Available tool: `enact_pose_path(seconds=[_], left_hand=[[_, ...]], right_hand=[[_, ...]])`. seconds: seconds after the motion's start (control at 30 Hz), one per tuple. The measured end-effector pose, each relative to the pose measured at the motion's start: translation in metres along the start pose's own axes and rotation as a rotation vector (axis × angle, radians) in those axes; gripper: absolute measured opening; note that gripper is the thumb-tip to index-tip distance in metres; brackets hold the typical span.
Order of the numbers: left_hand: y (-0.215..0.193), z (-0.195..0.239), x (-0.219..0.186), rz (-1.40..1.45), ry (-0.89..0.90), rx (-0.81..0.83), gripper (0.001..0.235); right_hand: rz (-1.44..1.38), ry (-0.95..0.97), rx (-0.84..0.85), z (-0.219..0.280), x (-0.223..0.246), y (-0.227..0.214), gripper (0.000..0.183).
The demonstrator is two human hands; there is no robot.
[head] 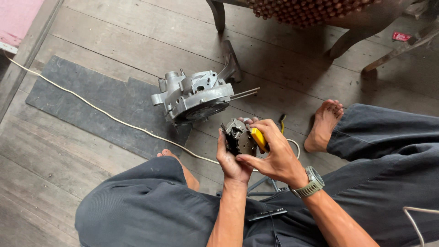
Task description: The person cleans a small mechanical part using a yellow brush and a yellow utility knife. They scrub various surfaces of the part and scrape specific areas while sitting on the floor.
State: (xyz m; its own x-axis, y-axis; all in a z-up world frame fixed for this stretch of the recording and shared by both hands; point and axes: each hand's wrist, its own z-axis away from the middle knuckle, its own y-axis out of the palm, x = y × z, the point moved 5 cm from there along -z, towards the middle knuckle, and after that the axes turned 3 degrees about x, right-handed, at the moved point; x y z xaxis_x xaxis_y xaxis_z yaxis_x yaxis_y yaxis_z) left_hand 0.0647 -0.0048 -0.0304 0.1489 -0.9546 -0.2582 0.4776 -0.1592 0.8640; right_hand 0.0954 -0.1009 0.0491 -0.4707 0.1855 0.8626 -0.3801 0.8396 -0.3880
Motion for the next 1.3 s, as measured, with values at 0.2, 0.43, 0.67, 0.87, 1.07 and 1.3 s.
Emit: enact_pose_path(seconds=[0.2, 0.43, 0.67, 0.87, 1.07, 1.3], left_hand=[[-0.009, -0.005, -0.003, -0.013, -0.018, 0.052, 0.057], [-0.018, -0.008, -0.005, 0.183, -0.129, 0.067, 0.054], [-0.031, -0.006, 0.001, 0.31, -0.21, 0.026, 0.048], [-0.037, -0.002, 0.003, 0.296, -0.225, -0.003, 0.048], [-0.033, 0.001, -0.009, 0.146, -0.163, 0.008, 0.05], [-0.035, 0.001, -0.024, -0.077, -0.04, 0.052, 0.056]], right_hand=[[0.026, 0.084, 0.012, -0.004, 0.006, -0.006, 0.069], [-0.178, 0.463, -0.028, 0.006, -0.028, -0.038, 0.045], [-0.111, 0.365, -0.004, -0.006, -0.011, -0.057, 0.032], [-0.172, 0.345, -0.051, 0.001, -0.023, -0.049, 0.028], [-0.322, 0.345, -0.059, 0.009, -0.017, -0.041, 0.035], [-0.221, 0.328, 0.011, 0.002, -0.001, -0.042, 0.029]])
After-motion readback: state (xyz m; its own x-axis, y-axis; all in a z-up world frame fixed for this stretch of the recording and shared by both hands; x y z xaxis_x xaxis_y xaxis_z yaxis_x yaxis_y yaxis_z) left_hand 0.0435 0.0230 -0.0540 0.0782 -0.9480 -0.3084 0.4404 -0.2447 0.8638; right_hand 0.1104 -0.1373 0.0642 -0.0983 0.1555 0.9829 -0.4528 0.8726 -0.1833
